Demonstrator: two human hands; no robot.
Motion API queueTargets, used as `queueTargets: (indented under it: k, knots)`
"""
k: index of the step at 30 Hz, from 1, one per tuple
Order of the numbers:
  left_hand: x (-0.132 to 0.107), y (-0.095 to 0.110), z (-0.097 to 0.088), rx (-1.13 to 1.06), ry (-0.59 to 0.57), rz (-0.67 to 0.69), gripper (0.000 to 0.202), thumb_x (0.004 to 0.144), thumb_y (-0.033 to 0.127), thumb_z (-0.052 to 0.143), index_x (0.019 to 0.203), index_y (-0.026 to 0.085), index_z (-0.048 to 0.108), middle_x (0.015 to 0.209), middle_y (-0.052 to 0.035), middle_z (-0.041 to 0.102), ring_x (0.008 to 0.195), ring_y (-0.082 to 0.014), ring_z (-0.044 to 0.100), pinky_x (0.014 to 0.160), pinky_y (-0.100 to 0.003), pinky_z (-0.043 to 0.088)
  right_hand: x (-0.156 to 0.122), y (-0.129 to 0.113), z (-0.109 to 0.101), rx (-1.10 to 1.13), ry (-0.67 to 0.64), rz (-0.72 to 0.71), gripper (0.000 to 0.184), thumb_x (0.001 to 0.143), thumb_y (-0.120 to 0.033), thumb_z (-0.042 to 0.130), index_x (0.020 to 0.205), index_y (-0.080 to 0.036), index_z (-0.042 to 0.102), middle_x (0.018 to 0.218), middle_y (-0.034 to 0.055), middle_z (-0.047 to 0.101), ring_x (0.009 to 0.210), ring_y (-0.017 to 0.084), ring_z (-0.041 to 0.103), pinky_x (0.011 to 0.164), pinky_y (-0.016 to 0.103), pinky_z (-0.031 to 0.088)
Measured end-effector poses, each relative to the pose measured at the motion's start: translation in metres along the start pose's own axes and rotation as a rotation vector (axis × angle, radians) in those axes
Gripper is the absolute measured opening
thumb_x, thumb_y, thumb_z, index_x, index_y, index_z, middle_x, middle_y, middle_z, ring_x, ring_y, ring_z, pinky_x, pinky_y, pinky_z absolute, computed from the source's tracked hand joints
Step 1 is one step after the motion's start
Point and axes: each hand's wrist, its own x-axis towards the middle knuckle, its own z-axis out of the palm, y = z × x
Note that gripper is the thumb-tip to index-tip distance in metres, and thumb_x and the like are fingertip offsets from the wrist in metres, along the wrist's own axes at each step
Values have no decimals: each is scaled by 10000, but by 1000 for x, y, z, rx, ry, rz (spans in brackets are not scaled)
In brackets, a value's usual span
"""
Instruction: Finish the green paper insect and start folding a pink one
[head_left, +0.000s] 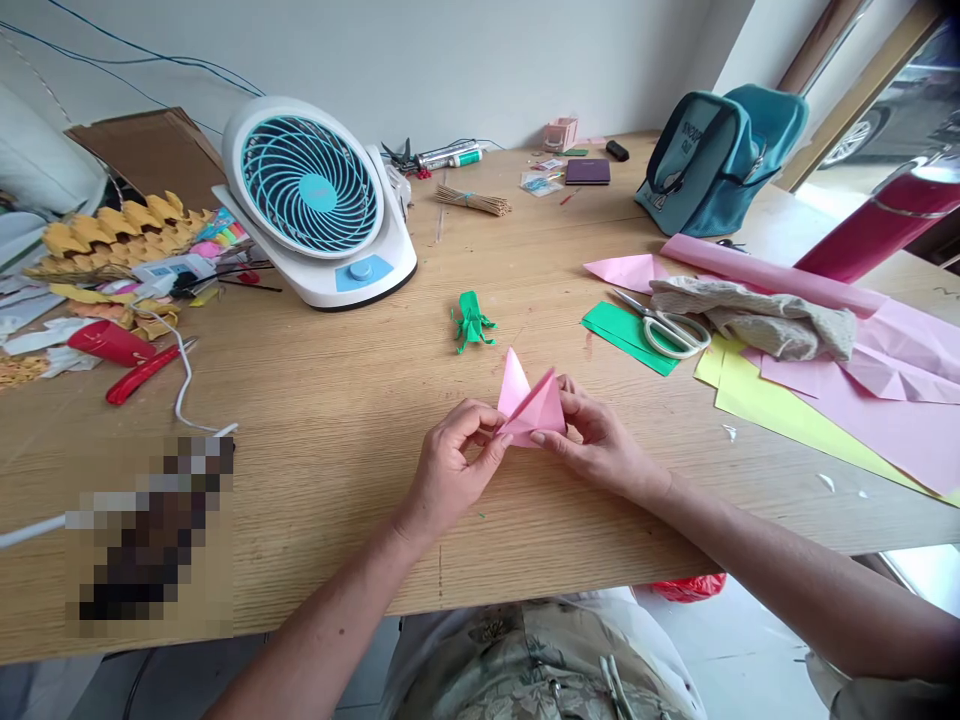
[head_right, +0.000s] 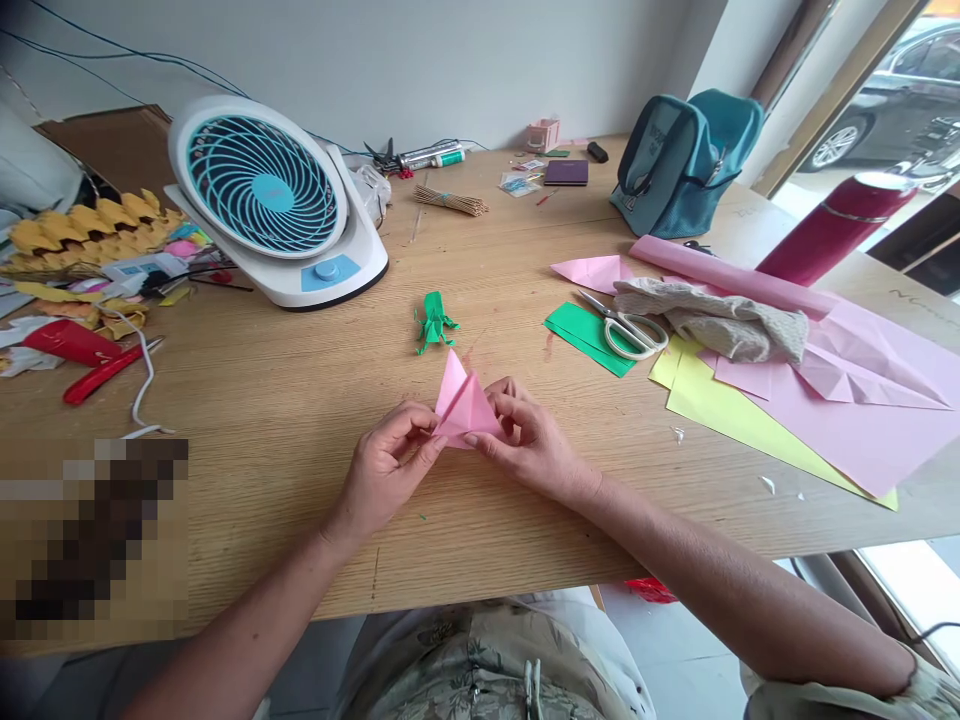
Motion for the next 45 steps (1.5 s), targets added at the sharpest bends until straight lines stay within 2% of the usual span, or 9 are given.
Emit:
queueTargets:
  k: [5, 9, 14, 21, 26, 29, 34, 39, 45]
  knots:
    - [3, -6, -3, -88, -45, -101, 66, 920, 170, 580, 878, 162, 630, 864, -22, 622, 779, -116, 590, 732, -232, 476, 2, -2, -8, 222, 126, 122, 316, 959, -549, 516, 973, -240, 578, 1062, 56, 608, 936, 181, 580, 783, 308, 478]
    - [3, -7, -3, -54, -66, -78, 93, 925, 160, 560, 890, 169, 646, 875, -29, 648, 791, -126, 594, 741, -241, 467, 3, -5, -5, 353, -2, 163, 394, 873, -594, 622, 1032, -244, 536, 940, 25, 625, 805, 166, 589, 709, 290, 489]
    - [2, -7, -3, 14, -103, -45, 207, 937, 155, 509, 842, 179, 691, 982, -67, 672, 954, -164, 635, 823, -265, 479, -3, -2, 3, 51, -52, 152, 257, 903, -440, 613, 864, -188, 583, 767, 4, 566, 676, 140, 509, 584, 255, 403]
    - [6, -3, -19, 35, -196, -182, 399, 1011, 329, 397, 938, 179, 759, 1113, -93, 722, 1072, -214, 663, 939, -342, 494, -1, 3, 4, -308, 92, 125, 256, 848, -239, 601, 652, -203, 439, 604, -58, 400, 551, 94, 359, 520, 246, 270]
    - [6, 21, -25, 280, 38, 220, 417, 1012, 446, 398, 1043, 176, 713, 1190, -106, 703, 1182, -259, 607, 1035, -439, 442, -1, 7, 6, -468, 154, -39, 179, 815, -91, 553, 703, -200, 467, 721, -24, 450, 613, 106, 412, 569, 244, 311]
    - [2, 26, -10, 528, -122, 489, 229, 947, 316, 585, 1116, 194, 679, 1138, -64, 728, 1127, -238, 633, 1051, -435, 418, -2, 9, 8, -490, 128, -69, 134, 822, -71, 551, 781, -195, 524, 770, -8, 469, 645, 118, 437, 585, 242, 334]
    - [-5, 3, 6, 729, -437, 354, 107, 928, 183, 603, 1009, 180, 673, 993, -55, 712, 940, -210, 653, 855, -369, 501, -2, 11, 7, -511, 140, -37, 151, 822, -51, 531, 795, -199, 520, 789, -4, 468, 654, 128, 450, 586, 250, 345]
    - [-7, -11, 0, 762, -428, 329, 156, 946, 85, 516, 966, 161, 651, 1025, -67, 705, 981, -211, 651, 891, -374, 502, -3, 9, 1, -532, 72, -52, 171, 845, -58, 507, 753, -202, 507, 808, 13, 477, 690, 145, 489, 612, 265, 384]
    - [-8, -9, 0, 747, -442, 325, 244, 915, 32, 468, 1029, 153, 646, 1147, -92, 701, 1055, -225, 643, 919, -386, 512, -6, 9, -6, -571, 6, -68, 247, 896, -86, 508, 1092, -179, 626, 968, 68, 565, 789, 172, 571, 685, 289, 469]
